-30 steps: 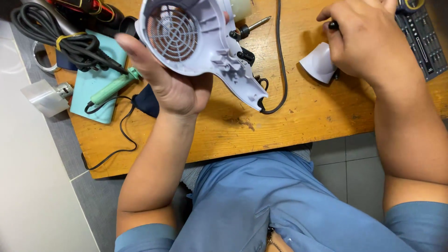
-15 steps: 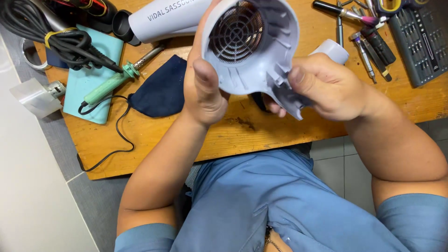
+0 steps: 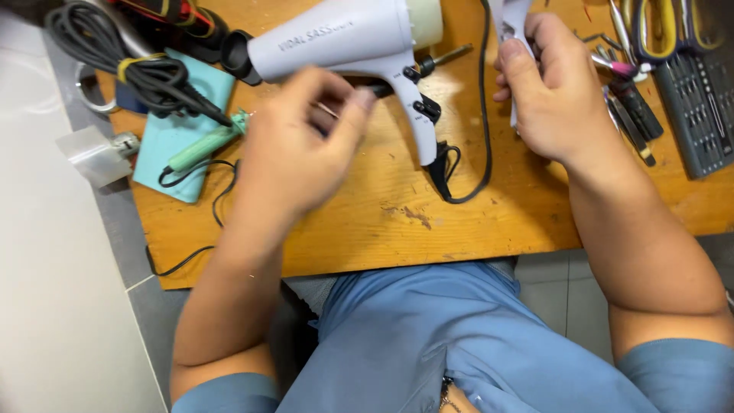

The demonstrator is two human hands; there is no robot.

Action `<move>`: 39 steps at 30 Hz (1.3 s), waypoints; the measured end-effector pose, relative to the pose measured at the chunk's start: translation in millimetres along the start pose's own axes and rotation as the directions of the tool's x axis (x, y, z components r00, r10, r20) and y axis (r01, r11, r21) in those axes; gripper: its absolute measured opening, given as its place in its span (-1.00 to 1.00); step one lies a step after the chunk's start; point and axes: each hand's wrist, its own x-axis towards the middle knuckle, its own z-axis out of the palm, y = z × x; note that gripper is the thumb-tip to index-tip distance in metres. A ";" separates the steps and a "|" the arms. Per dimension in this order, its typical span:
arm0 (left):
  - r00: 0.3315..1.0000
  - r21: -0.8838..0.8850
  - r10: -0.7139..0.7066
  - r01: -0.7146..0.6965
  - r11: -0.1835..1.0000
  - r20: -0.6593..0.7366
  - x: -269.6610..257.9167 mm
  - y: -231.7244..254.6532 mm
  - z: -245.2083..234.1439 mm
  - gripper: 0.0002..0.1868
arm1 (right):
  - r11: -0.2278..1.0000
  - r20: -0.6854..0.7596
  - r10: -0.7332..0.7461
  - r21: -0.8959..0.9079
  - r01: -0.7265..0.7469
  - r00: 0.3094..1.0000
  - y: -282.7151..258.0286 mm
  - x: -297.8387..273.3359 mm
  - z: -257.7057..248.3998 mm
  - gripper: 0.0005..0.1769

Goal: Repairing a hair dryer by disassembling the housing, cleaning the internal filter with a brush, and reassembling the unit.

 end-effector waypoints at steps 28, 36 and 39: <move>0.847 0.090 0.330 -0.322 0.942 -0.416 24.9 -36.9 -83.2 -0.77 | 0.999 -0.034 -0.036 -0.030 0.035 0.999 22.0 -3.2 9.4 -0.70; 0.893 -0.006 0.269 -0.291 0.957 -0.361 -3.7 -22.4 -64.4 -0.73 | 0.994 -0.082 -0.105 0.003 0.105 0.991 47.3 4.1 11.0 -0.74; 0.911 -0.050 0.264 -0.294 0.955 -0.316 0.4 -17.7 -47.7 -0.71 | 0.994 -0.125 -0.106 -0.023 0.104 0.986 40.7 3.0 12.3 -0.75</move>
